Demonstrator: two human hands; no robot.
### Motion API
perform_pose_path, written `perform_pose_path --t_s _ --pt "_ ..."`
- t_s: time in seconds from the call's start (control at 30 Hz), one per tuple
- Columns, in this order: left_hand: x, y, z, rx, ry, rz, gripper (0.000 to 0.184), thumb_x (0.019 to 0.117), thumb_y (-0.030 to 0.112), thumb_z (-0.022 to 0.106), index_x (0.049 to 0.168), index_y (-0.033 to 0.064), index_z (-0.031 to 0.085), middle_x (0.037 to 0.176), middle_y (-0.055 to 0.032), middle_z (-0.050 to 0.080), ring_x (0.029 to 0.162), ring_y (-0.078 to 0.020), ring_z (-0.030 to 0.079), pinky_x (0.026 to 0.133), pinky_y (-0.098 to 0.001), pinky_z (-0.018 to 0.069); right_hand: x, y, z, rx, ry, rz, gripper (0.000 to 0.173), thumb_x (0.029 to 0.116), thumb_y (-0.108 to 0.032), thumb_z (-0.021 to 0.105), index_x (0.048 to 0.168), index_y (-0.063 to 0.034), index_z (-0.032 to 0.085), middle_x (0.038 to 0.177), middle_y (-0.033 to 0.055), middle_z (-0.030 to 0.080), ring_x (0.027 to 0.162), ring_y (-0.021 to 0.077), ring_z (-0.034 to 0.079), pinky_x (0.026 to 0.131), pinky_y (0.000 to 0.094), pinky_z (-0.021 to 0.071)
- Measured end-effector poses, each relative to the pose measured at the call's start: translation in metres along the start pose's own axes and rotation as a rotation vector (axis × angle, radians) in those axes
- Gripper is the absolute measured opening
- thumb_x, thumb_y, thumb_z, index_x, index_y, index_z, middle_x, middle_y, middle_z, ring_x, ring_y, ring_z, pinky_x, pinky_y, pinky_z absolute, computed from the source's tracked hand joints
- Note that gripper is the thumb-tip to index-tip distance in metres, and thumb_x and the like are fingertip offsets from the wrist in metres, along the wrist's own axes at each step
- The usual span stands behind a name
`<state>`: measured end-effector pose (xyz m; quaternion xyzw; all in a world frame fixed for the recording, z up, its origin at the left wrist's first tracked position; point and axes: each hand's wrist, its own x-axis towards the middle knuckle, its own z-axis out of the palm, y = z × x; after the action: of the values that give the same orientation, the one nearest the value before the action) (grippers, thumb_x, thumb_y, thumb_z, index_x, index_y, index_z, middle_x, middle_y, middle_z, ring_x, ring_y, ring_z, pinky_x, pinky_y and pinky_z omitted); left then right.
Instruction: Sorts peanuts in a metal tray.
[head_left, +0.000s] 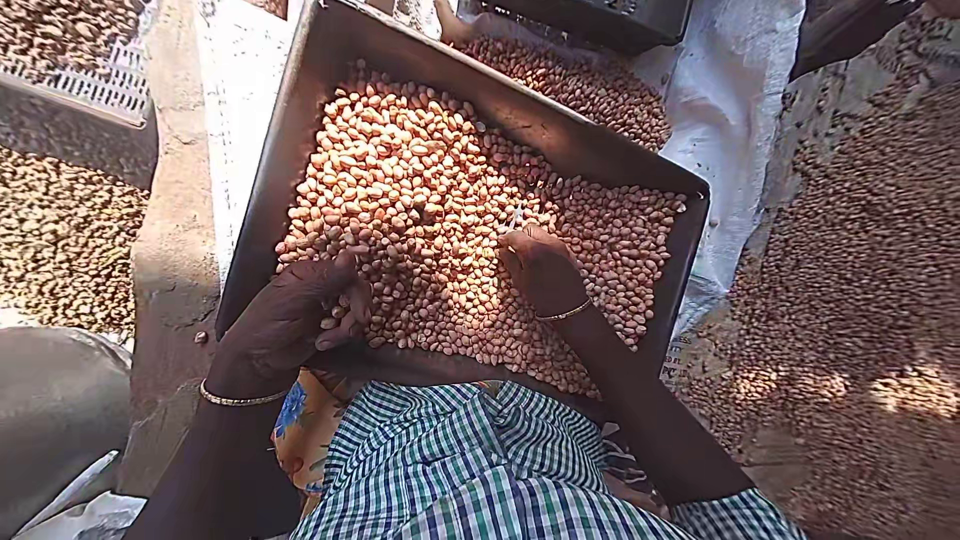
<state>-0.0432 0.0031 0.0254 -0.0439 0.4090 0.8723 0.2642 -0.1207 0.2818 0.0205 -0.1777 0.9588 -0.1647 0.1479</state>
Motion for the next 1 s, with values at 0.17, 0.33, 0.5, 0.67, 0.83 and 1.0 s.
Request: perform_pose_path --t_s 0.17,0.33,0.5,0.67,0.83,1.0 --pt "-0.001 0.001 0.002 -0.02 0.036 -0.012 0.049 0.1076 0.037 0.047 0.072 0.0132 0.072 0.058 0.0057 0.063 0.045 0.0034 0.055 0.044 -0.0093 0.0447 -0.002 -0.017 0.008 -0.139 0.005 0.091 0.021 0.1013 -0.003 0.054 0.107 0.0111 0.068 0.099 0.0285 0.067 0.082 0.0433 0.071 0.067 0.0515 0.0557" --pt "0.001 0.002 0.004 -0.001 0.031 -0.002 0.053 0.1095 0.035 0.042 0.073 0.0117 0.071 0.056 0.0055 0.06 0.043 0.0033 0.052 0.042 -0.0098 0.0434 0.004 0.013 0.003 0.295 0.085 0.068 0.016 0.0914 -0.005 0.064 0.099 0.0067 0.072 0.081 0.0149 0.067 0.069 0.0219 0.061 0.066 0.0368 0.0496" --pt "-0.001 0.0 0.003 -0.008 0.056 0.006 0.054 0.1103 0.034 0.039 0.073 0.0108 0.07 0.057 0.0046 0.06 0.042 0.003 0.05 0.041 -0.0102 0.0428 -0.009 0.046 0.001 1.284 0.136 0.059 0.026 0.0962 -0.012 0.036 0.099 -0.0207 0.06 0.078 -0.0165 0.061 0.059 -0.007 0.051 0.053 0.0115 0.0429" --pt "0.0 0.001 0.004 -0.027 0.049 0.011 0.053 0.1102 0.032 0.04 0.072 0.0099 0.07 0.056 0.0041 0.06 0.042 0.0026 0.051 0.04 -0.0105 0.0427 -0.027 0.005 0.007 0.417 0.061 0.064 0.016 0.096 -0.005 0.065 0.109 -0.0003 0.072 0.087 0.0097 0.06 0.068 0.015 0.052 0.063 0.0305 0.0447" --pt "0.0 0.001 0.004 -0.018 0.039 0.039 0.053 0.1101 0.033 0.04 0.072 0.0106 0.071 0.056 0.005 0.061 0.042 0.0031 0.051 0.04 -0.0103 0.043 -0.025 0.01 0.019 0.376 0.148 -0.032 0.011 0.0941 -0.005 0.068 0.1 0.0021 0.073 0.078 0.0115 0.063 0.061 0.0195 0.054 0.059 0.0339 0.0469" --pt "-0.001 0.001 0.002 -0.026 -0.008 0.049 0.052 0.1099 0.034 0.041 0.074 0.011 0.071 0.057 0.0058 0.059 0.043 0.003 0.051 0.041 -0.0107 0.0437 -0.023 0.022 0.005 1.518 0.2 0.248 0.032 0.0969 -0.011 0.037 0.087 -0.0244 0.065 0.073 -0.0137 0.061 0.061 -0.0032 0.054 0.056 0.0143 0.045"
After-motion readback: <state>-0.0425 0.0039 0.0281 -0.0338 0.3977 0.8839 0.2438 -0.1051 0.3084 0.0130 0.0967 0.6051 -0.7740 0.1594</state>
